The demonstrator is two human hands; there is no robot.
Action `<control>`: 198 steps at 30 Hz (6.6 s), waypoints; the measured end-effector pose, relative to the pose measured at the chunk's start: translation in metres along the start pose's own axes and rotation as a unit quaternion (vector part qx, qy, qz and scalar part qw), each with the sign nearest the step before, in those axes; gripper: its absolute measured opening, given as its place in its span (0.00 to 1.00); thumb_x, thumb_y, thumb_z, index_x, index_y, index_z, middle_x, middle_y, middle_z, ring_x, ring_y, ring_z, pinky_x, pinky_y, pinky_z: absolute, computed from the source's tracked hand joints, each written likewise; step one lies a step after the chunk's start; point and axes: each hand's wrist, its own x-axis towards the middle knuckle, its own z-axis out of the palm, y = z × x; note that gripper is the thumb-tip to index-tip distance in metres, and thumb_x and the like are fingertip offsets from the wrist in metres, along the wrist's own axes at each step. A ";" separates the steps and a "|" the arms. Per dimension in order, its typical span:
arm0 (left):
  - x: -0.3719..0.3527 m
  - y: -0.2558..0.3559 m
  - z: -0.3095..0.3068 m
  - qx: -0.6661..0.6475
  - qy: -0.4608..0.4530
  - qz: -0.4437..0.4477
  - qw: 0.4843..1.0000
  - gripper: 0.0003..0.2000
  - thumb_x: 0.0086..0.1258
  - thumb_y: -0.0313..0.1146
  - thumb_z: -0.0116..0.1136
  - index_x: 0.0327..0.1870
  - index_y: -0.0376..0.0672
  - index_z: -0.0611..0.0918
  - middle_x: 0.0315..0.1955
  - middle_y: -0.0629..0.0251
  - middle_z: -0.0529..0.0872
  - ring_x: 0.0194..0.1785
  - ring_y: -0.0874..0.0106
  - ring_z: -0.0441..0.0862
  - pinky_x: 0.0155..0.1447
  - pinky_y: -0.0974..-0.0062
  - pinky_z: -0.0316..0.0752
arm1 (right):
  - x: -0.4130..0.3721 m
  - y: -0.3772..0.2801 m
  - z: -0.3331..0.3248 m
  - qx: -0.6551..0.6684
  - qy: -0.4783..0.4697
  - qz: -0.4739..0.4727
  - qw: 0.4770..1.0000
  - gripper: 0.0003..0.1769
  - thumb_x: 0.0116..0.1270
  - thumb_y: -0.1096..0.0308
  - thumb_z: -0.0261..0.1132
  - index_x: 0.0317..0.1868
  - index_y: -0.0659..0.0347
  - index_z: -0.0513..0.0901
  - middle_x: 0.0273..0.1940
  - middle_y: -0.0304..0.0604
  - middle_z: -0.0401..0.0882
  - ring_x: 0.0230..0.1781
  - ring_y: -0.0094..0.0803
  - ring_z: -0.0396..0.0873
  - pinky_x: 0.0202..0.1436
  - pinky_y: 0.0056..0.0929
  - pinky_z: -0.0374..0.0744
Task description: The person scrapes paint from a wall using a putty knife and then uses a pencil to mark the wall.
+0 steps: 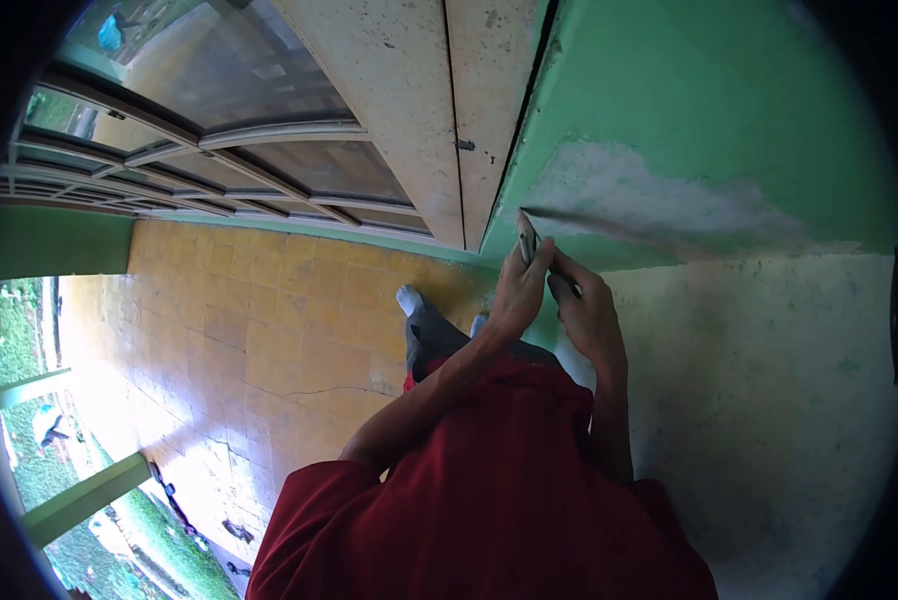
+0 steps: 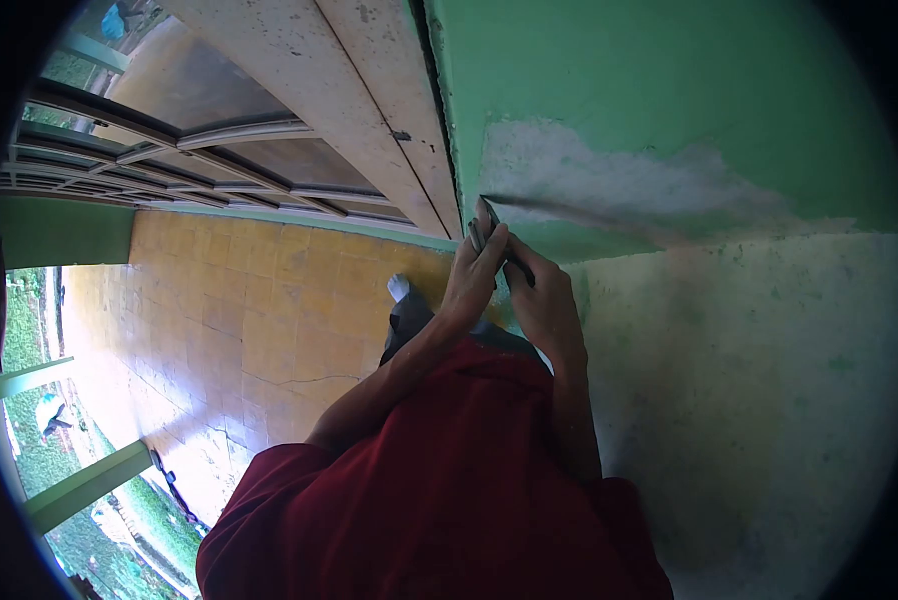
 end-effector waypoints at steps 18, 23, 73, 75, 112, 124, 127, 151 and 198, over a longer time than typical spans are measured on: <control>-0.007 0.022 0.006 0.077 -0.003 -0.055 0.996 0.16 0.80 0.41 0.48 0.49 0.33 0.71 0.31 0.71 0.67 0.37 0.79 0.63 0.41 0.76 0.65 | 0.000 -0.019 -0.009 0.029 -0.047 0.096 0.994 0.21 0.74 0.67 0.55 0.64 0.63 0.77 0.35 0.43 0.81 0.25 0.23 0.74 0.29 0.28 0.73; -0.004 0.007 0.009 0.050 0.014 -0.034 0.998 0.19 0.80 0.40 0.47 0.56 0.30 0.69 0.30 0.67 0.71 0.34 0.79 0.66 0.38 0.75 0.68 | 0.005 0.002 -0.010 0.064 -0.040 0.084 0.994 0.21 0.74 0.65 0.55 0.64 0.61 0.78 0.32 0.40 0.80 0.20 0.19 0.69 0.24 0.25 0.69; 0.013 -0.037 0.011 0.172 0.104 0.052 0.978 0.38 0.78 0.38 0.47 0.77 0.32 0.39 0.52 0.39 0.78 0.52 0.59 0.77 0.61 0.66 0.71 | 0.026 0.038 0.012 0.150 -0.088 0.079 0.982 0.16 0.74 0.68 0.53 0.56 0.61 0.81 0.26 0.35 0.75 0.14 0.17 0.65 0.14 0.24 0.59; 0.009 -0.028 0.006 0.227 0.088 0.036 0.969 0.38 0.78 0.38 0.47 0.77 0.33 0.39 0.55 0.38 0.77 0.53 0.59 0.77 0.61 0.66 0.71 | 0.017 0.045 0.016 0.158 -0.076 0.060 0.983 0.16 0.74 0.68 0.53 0.56 0.62 0.81 0.25 0.35 0.75 0.15 0.18 0.65 0.14 0.24 0.59; 0.002 -0.015 0.014 0.188 0.065 0.060 0.978 0.35 0.79 0.35 0.44 0.77 0.32 0.40 0.75 0.33 0.45 0.76 0.42 0.54 0.73 0.61 0.60 | 0.015 0.037 0.008 0.176 -0.065 0.074 0.980 0.19 0.76 0.68 0.52 0.63 0.58 0.78 0.27 0.34 0.76 0.13 0.15 0.63 0.13 0.23 0.59; 0.001 -0.019 0.021 0.229 0.080 0.080 0.967 0.38 0.79 0.36 0.46 0.78 0.35 0.37 0.40 0.54 0.78 0.44 0.68 0.76 0.52 0.68 0.73 | 0.011 0.026 -0.001 0.166 -0.062 0.080 0.981 0.17 0.76 0.68 0.52 0.58 0.61 0.80 0.26 0.34 0.76 0.14 0.15 0.63 0.14 0.22 0.59; -0.001 -0.011 0.017 0.190 0.052 0.043 0.979 0.36 0.79 0.34 0.45 0.77 0.31 0.39 0.76 0.33 0.42 0.78 0.44 0.51 0.74 0.62 0.58 | 0.007 0.026 0.005 0.167 -0.056 0.065 0.982 0.16 0.76 0.67 0.52 0.56 0.62 0.80 0.26 0.33 0.76 0.14 0.15 0.63 0.14 0.22 0.59; 0.000 -0.019 0.015 0.234 0.067 0.088 0.966 0.36 0.80 0.38 0.45 0.78 0.37 0.39 0.37 0.56 0.76 0.42 0.71 0.74 0.49 0.73 0.72 | 0.017 0.029 0.006 0.097 -0.048 0.047 0.993 0.18 0.74 0.67 0.54 0.60 0.63 0.80 0.27 0.37 0.77 0.21 0.19 0.69 0.24 0.25 0.68; 0.008 -0.004 -0.005 0.017 0.086 -0.030 0.996 0.12 0.79 0.40 0.49 0.40 0.40 0.74 0.30 0.76 0.70 0.33 0.84 0.66 0.35 0.79 0.66 | 0.003 -0.035 0.021 -0.123 -0.024 -0.020 0.992 0.20 0.74 0.64 0.53 0.61 0.65 0.75 0.48 0.65 0.80 0.53 0.63 0.76 0.51 0.48 0.75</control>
